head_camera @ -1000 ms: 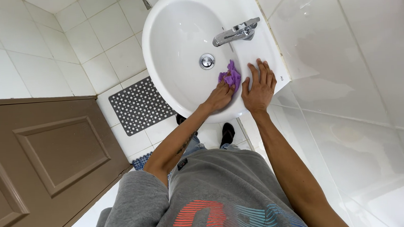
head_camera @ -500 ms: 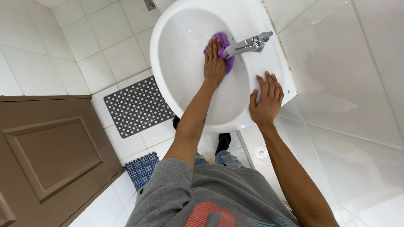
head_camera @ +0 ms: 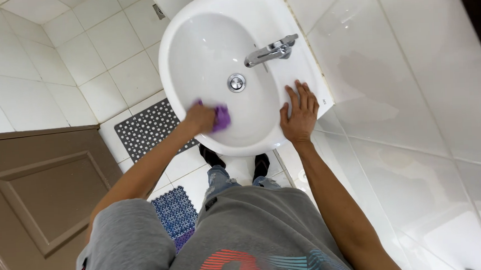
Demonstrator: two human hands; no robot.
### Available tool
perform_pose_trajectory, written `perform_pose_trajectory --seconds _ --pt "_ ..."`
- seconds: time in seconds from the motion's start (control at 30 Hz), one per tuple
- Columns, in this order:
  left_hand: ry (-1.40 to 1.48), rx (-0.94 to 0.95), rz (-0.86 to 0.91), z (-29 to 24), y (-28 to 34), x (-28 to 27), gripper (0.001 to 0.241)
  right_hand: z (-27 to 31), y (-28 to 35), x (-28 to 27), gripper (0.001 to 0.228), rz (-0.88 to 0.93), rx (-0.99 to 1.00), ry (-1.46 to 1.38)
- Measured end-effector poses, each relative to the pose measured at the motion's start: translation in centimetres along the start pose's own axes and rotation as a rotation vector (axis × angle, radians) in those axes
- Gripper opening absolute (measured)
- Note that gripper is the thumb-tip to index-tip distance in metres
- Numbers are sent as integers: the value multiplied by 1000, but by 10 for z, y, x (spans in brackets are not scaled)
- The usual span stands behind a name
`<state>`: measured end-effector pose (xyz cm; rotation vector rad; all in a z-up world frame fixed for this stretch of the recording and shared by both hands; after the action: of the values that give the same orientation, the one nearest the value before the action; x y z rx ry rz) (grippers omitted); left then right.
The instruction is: Cleaning a bathroom sink with a purple cloth and soapy water.
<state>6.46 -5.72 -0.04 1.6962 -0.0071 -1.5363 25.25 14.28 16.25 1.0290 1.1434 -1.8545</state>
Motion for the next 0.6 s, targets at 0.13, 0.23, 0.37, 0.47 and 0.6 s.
perform_pose_trajectory --seconds 0.13,0.23,0.37,0.47,0.6 --pt "464 54 259 -7 57 -57 30 -1 -3 1 50 -9 -5 -4" --pt "863 -100 -110 50 39 -135 33 -2 0 1 49 -19 16 -16" --pt "1016 -54 -552 50 21 -243 31 -4 -2 -1 49 -6 14 -10" --pt "837 197 -715 20 -39 -269 22 2 1 -2 50 -13 -6 -27" --pt "444 392 -571 -37 -126 -256 54 3 -5 -6 48 -63 -25 -7"
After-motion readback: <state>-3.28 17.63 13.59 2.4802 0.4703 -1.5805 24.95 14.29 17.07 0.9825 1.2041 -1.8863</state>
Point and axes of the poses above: each hand's wrist, its own y-axis away from the middle knuckle, its own x-axis out of the palm, z = x × y, the point moved 9 cm from there along -y, towards the middle knuckle, and after that the axes turned 12 degrees about -x, right-handed, at the moved point
